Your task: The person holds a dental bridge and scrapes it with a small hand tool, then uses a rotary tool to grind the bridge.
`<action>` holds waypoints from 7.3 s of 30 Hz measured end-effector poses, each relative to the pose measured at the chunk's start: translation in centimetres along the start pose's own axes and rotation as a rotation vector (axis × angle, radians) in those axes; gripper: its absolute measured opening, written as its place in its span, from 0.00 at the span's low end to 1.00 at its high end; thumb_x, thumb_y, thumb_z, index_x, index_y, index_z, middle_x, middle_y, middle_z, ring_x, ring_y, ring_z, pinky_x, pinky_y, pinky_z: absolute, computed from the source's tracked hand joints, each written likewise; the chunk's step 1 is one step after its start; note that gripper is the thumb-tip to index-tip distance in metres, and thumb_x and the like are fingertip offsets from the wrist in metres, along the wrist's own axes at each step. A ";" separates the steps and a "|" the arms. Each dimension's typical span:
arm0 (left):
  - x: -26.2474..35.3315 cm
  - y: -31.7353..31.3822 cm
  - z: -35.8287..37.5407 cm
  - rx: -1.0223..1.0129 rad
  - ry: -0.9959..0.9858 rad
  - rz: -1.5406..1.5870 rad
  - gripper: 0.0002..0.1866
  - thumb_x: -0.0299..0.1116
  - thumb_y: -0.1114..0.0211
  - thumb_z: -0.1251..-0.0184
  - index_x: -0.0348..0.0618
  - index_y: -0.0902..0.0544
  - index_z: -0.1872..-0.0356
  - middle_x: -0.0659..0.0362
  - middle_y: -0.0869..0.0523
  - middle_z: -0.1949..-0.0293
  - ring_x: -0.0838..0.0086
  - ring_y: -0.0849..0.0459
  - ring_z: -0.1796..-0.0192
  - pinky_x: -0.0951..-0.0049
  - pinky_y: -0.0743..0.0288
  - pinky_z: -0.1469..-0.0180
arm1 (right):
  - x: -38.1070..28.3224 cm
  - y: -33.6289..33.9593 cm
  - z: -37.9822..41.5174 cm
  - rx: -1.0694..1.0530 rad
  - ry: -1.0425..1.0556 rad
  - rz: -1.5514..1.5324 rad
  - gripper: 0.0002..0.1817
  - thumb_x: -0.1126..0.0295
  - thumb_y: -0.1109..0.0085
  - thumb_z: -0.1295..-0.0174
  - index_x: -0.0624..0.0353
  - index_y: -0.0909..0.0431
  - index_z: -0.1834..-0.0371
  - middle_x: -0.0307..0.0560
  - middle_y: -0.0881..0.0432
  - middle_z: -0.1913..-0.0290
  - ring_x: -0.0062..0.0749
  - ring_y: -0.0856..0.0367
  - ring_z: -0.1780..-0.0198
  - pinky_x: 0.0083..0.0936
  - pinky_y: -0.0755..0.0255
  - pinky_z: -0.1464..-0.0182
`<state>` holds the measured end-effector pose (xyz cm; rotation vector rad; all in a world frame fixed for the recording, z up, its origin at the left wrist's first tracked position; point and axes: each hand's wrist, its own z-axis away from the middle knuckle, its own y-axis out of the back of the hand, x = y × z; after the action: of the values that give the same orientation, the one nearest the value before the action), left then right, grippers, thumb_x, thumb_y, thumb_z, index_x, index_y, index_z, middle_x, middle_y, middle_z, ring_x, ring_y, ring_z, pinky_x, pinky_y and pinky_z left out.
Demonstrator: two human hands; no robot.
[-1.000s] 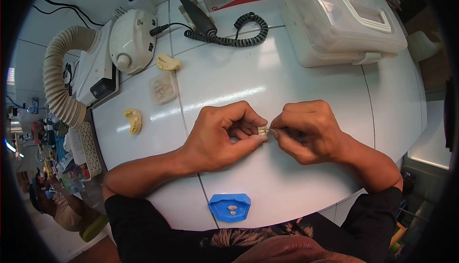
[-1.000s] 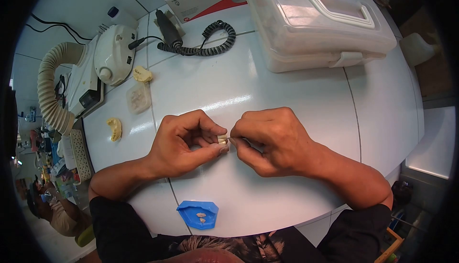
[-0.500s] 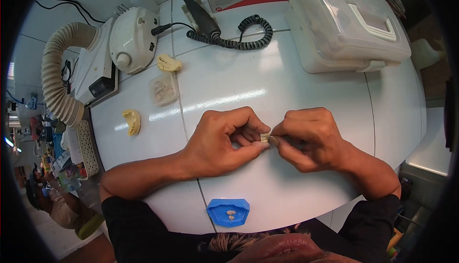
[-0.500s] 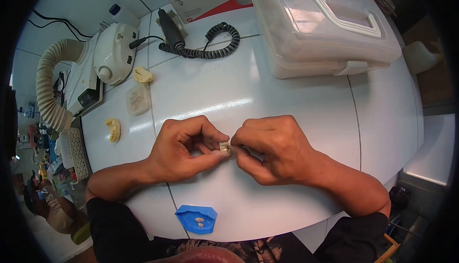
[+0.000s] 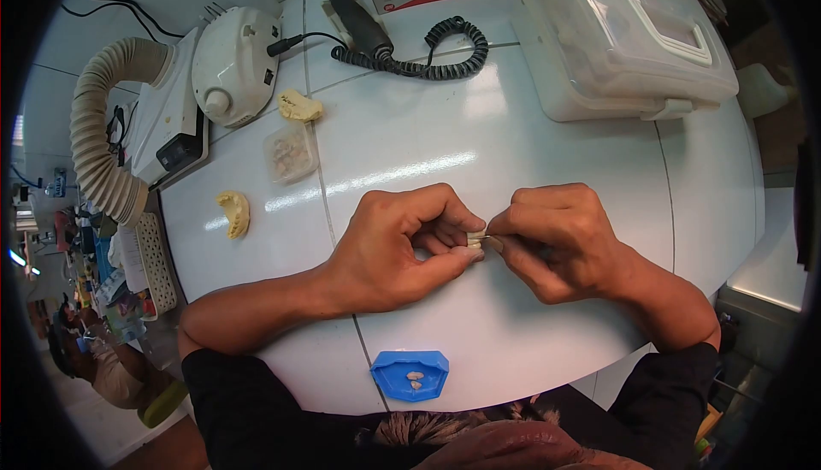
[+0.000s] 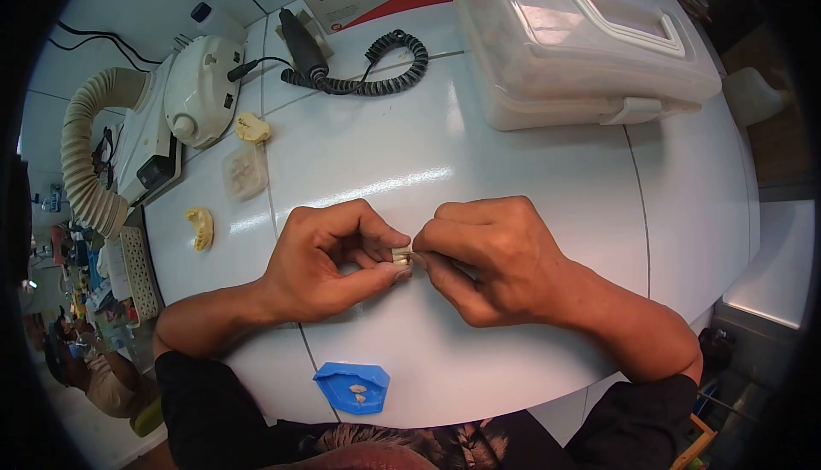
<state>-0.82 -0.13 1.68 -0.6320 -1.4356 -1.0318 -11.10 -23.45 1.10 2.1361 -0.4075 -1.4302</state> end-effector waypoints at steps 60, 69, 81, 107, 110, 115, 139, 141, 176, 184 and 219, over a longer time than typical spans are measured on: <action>-0.3 0.3 0.1 -0.038 -0.023 0.075 0.15 0.21 0.25 0.27 0.32 0.14 0.42 0.57 0.07 0.58 0.81 0.09 0.56 0.81 0.14 0.53 | -0.6 1.9 -0.8 -0.145 -0.223 -0.109 0.02 0.77 0.31 0.37 0.65 0.11 0.66 0.49 0.14 0.77 0.33 0.17 0.77 0.29 0.28 0.72; -0.7 0.1 0.2 0.007 -0.052 0.152 0.18 0.21 0.26 0.24 0.32 0.15 0.36 0.61 0.11 0.59 0.85 0.12 0.58 0.83 0.19 0.56 | -0.1 1.2 -0.3 -0.042 -0.225 -0.277 0.05 0.81 0.33 0.32 0.67 0.12 0.56 0.50 0.09 0.70 0.28 0.09 0.71 0.26 0.21 0.68; -0.7 0.2 0.1 0.018 0.003 0.241 0.17 0.17 0.31 0.23 0.30 0.19 0.37 0.58 0.12 0.56 0.81 0.10 0.54 0.82 0.15 0.51 | 0.5 0.4 -0.4 0.054 -0.086 -0.146 0.07 0.83 0.26 0.36 0.63 0.15 0.60 0.47 0.11 0.67 0.32 0.10 0.70 0.27 0.21 0.68; -0.4 0.2 0.2 0.043 -0.038 0.052 0.15 0.19 0.26 0.29 0.29 0.13 0.43 0.59 0.11 0.57 0.82 0.13 0.56 0.83 0.15 0.54 | 0.3 0.6 -0.3 0.031 -0.048 0.009 0.12 0.85 0.30 0.49 0.62 0.11 0.62 0.44 0.19 0.72 0.33 0.21 0.76 0.30 0.30 0.73; -0.5 0.0 0.2 0.056 -0.037 0.041 0.15 0.20 0.25 0.30 0.30 0.12 0.44 0.58 0.10 0.57 0.83 0.13 0.57 0.83 0.16 0.54 | 0.2 1.0 -0.3 0.002 -0.060 -0.009 0.12 0.85 0.30 0.49 0.61 0.11 0.62 0.43 0.20 0.71 0.32 0.22 0.77 0.30 0.32 0.74; -0.2 0.0 0.1 0.042 -0.036 -0.005 0.15 0.21 0.25 0.30 0.30 0.12 0.44 0.58 0.09 0.57 0.83 0.13 0.57 0.83 0.16 0.55 | 0.4 0.5 -0.2 0.030 -0.035 -0.017 0.12 0.85 0.32 0.50 0.63 0.11 0.63 0.44 0.18 0.71 0.29 0.21 0.76 0.27 0.30 0.74; -0.3 0.0 0.2 0.044 -0.039 -0.013 0.14 0.21 0.25 0.30 0.32 0.12 0.46 0.60 0.10 0.60 0.83 0.13 0.58 0.82 0.17 0.55 | 0.2 0.7 -0.3 -0.004 -0.050 -0.013 0.10 0.83 0.32 0.49 0.60 0.11 0.64 0.43 0.20 0.72 0.33 0.21 0.76 0.29 0.29 0.74; -0.3 0.0 0.1 0.047 -0.042 -0.008 0.14 0.21 0.25 0.30 0.32 0.12 0.46 0.61 0.11 0.60 0.84 0.13 0.58 0.82 0.17 0.55 | 0.1 0.8 -0.4 -0.006 -0.048 -0.004 0.09 0.83 0.32 0.49 0.60 0.11 0.64 0.43 0.20 0.72 0.33 0.20 0.76 0.29 0.28 0.74; 3.3 3.8 0.4 0.329 -0.450 -0.248 0.11 0.22 0.32 0.22 0.33 0.18 0.44 0.55 0.08 0.59 0.73 0.08 0.55 0.70 0.14 0.46 | 1.6 1.1 0.5 0.227 -0.293 -0.475 0.06 0.72 0.30 0.28 0.63 0.15 0.60 0.37 0.18 0.72 0.18 0.21 0.73 0.20 0.28 0.72; 1.3 17.2 -0.9 0.677 -0.268 -1.032 0.15 0.22 0.41 0.19 0.31 0.33 0.39 0.30 0.19 0.33 0.34 0.21 0.26 0.45 0.26 0.25 | 0.9 0.3 0.5 0.201 -0.315 -0.396 0.10 0.67 0.31 0.23 0.65 0.16 0.52 0.41 0.13 0.66 0.21 0.14 0.70 0.21 0.23 0.71; 1.6 17.9 0.2 0.462 0.165 -1.118 0.28 0.26 0.41 0.29 0.17 0.34 0.33 0.10 0.39 0.23 0.19 0.40 0.17 0.35 0.43 0.14 | -0.7 -7.0 -35.4 0.278 -0.158 0.028 0.11 0.70 0.33 0.24 0.66 0.12 0.48 0.49 0.06 0.56 0.29 0.05 0.57 0.27 0.10 0.60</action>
<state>14.20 7.92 7.32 0.6803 -1.8025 -1.4461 20.84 -8.16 8.06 2.2245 -0.7308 -1.6120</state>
